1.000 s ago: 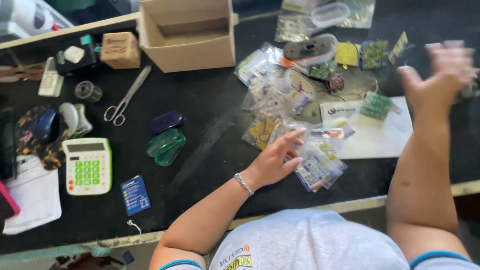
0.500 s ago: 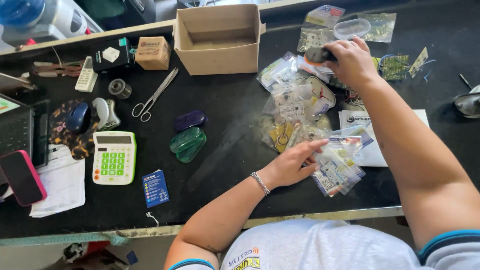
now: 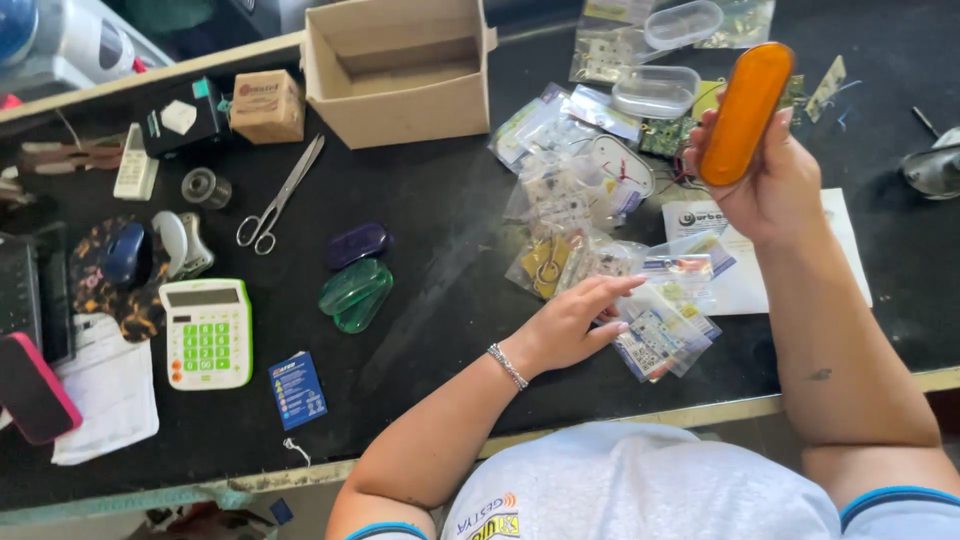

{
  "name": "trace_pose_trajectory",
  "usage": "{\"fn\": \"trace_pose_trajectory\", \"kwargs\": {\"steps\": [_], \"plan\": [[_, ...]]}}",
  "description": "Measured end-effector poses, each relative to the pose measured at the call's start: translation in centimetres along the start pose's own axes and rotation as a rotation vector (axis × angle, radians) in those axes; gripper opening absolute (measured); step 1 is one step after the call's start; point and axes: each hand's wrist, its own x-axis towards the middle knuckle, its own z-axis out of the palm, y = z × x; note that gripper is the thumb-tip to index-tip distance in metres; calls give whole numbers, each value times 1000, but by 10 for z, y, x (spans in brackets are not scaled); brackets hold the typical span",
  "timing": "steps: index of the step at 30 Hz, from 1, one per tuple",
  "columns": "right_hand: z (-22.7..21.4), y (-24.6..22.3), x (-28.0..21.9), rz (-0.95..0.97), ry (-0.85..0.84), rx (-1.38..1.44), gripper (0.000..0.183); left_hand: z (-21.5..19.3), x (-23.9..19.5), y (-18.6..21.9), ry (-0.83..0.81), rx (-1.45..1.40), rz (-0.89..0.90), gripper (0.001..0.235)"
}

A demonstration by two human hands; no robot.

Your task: The person sorts through a pile of electronic components and small cases on a cluttered workbench. They pick up and examine several items, including plastic cases, circuit boards, and wires, moving them around the table.

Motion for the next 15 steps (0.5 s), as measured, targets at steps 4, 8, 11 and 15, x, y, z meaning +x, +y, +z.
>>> {"fn": "trace_pose_trajectory", "kwargs": {"steps": [4,8,11,15], "plan": [[6,6,-4,43,-24,-27,62,-2,1,4,13,30,21,49],[-5,16,-3,113,-155,-49,62,-5,4,7,9,21,37,33],[-13,17,-6,68,-112,-169,61,-2,1,4,15,35,66,30],[5,-26,-28,-476,145,-1453,58,-4,5,6,19,11,100,19]]}}
